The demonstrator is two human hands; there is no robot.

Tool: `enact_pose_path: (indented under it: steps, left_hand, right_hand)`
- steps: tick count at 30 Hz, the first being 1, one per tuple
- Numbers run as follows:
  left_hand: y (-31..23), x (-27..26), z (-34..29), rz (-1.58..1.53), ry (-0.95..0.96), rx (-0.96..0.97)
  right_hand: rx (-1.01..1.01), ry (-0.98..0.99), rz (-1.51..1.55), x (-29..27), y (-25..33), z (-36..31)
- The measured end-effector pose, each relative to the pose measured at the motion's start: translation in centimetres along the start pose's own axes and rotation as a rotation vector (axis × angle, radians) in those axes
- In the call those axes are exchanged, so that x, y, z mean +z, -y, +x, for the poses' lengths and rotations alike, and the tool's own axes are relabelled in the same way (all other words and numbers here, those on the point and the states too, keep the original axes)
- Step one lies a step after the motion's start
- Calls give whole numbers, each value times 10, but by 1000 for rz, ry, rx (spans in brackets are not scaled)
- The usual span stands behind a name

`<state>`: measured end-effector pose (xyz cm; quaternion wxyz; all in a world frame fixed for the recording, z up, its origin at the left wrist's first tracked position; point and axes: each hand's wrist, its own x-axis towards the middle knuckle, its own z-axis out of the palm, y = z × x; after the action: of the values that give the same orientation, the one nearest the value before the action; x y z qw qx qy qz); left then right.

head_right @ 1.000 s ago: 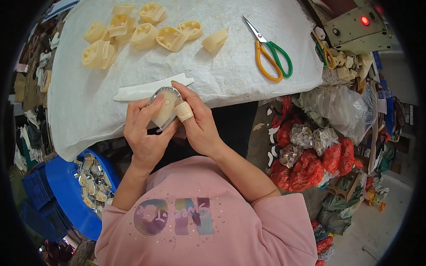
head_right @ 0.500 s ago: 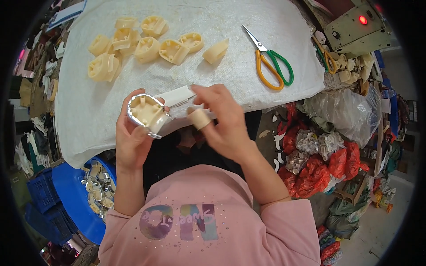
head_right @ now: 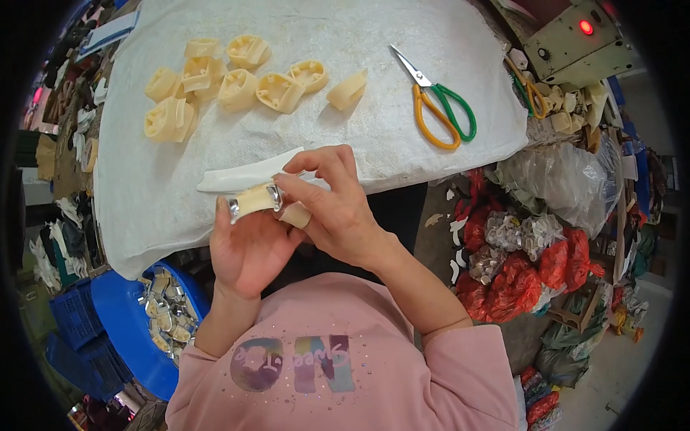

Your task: Assembling small molded plastic components with metal inserts at a workbench.

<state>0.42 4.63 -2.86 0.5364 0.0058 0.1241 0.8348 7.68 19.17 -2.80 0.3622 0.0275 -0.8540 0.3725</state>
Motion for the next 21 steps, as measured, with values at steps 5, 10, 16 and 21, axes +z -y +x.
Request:
enact_pose_path:
  steps: [5, 10, 16, 21]
  left_hand:
    - [6, 3, -7, -18, -40, -10]
    - [11, 7, -3, 60, -42, -5]
    - [6, 9, -9, -2, -50, -45]
    - [8, 20, -5, 12, -145, -62]
  right_hand:
    - [-60, 1, 120, 1, 5, 6]
    - [-5, 123, 139, -3, -1, -7]
    - [-73, 135, 96, -3, 6, -2]
    - [-120, 83, -39, -8, 11, 2]
